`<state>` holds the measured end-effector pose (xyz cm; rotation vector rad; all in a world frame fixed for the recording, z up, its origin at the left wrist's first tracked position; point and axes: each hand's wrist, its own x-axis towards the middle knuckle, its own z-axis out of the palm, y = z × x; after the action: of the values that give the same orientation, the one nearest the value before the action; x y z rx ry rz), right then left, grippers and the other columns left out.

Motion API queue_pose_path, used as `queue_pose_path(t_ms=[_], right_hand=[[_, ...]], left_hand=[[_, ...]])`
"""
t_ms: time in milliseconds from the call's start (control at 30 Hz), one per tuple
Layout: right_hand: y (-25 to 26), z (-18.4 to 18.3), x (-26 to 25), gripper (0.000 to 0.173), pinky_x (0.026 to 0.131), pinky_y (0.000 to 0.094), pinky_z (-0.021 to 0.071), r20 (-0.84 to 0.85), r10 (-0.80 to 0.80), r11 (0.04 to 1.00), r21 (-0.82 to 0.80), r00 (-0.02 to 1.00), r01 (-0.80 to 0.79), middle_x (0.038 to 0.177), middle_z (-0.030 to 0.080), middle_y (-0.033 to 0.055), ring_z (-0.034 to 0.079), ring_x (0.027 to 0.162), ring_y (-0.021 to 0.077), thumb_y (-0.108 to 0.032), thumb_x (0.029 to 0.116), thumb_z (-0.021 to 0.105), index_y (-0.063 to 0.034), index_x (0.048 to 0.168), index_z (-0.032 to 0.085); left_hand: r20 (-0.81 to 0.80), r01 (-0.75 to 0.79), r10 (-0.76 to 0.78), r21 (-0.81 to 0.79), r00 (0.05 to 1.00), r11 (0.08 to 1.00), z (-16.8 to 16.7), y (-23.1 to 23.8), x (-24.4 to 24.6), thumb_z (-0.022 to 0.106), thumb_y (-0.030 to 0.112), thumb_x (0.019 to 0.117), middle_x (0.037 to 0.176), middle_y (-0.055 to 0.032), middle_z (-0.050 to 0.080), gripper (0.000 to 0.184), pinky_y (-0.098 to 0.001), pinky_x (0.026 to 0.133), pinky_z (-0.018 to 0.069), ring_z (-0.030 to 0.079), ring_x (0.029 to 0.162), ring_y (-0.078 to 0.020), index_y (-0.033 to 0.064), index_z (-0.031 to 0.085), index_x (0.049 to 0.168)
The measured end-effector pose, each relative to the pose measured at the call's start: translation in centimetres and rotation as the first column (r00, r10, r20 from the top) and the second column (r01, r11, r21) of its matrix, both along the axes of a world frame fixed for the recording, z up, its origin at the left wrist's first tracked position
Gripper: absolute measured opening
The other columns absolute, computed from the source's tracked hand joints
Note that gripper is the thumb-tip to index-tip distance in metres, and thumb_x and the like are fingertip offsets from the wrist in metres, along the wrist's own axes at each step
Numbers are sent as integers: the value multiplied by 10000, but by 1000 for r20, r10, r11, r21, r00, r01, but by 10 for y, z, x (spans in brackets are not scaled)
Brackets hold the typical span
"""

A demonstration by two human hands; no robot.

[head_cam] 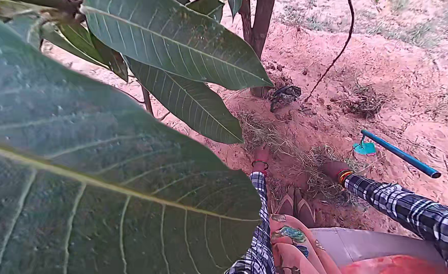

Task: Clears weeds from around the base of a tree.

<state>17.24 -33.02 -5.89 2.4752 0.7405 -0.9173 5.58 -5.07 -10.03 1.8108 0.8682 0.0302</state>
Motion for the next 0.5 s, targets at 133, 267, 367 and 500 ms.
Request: queue_pose_path(t_ms=[133, 267, 367, 500], right_hand=[[-69, -3, 18, 381, 1037, 735, 408, 3, -230, 971, 72, 973, 229, 1366, 602, 332, 549, 1297, 543, -137, 1018, 600, 10, 1369, 619], [-42, 8, 25, 483, 1067, 747, 363, -12, -325, 944, 47, 946, 325, 1455, 535, 331, 493, 1366, 538, -307, 1102, 458, 25, 1443, 538], [7, 30, 1, 470, 1009, 808, 361, 92, -119, 985, 133, 989, 106, 1429, 536, 347, 509, 1289, 601, -149, 991, 613, 51, 1412, 551], [65, 47, -53, 430, 1047, 704, 386, 101, 338, 887, 300, 936, -353, 1458, 553, 209, 504, 1330, 482, 27, 948, 592, -58, 1368, 628]], left_hand=[[-33, -33, 32, -32, 999, 999, 51, -17, -10, 484, 279, 1113, 1257, -292, 642, 410, -542, 1057, 438, 609, 1181, -401, -36, 612, 1342], [-37, 22, -22, -1, 999, 1000, 50, -8, -5, 457, 302, 1116, 1307, -240, 658, 399, -579, 1081, 436, 609, 1248, -389, 44, 645, 1356], [-16, 11, -11, -26, 1000, 1000, 52, 3, -8, 433, 324, 1118, 1234, -222, 691, 397, -622, 994, 480, 655, 1146, -402, 68, 661, 1319], [6, -112, 113, -31, 994, 993, 63, 20, -4, 337, 241, 1139, 1205, -211, 691, 420, -514, 976, 528, 682, 1077, -336, 1, 609, 1350]])
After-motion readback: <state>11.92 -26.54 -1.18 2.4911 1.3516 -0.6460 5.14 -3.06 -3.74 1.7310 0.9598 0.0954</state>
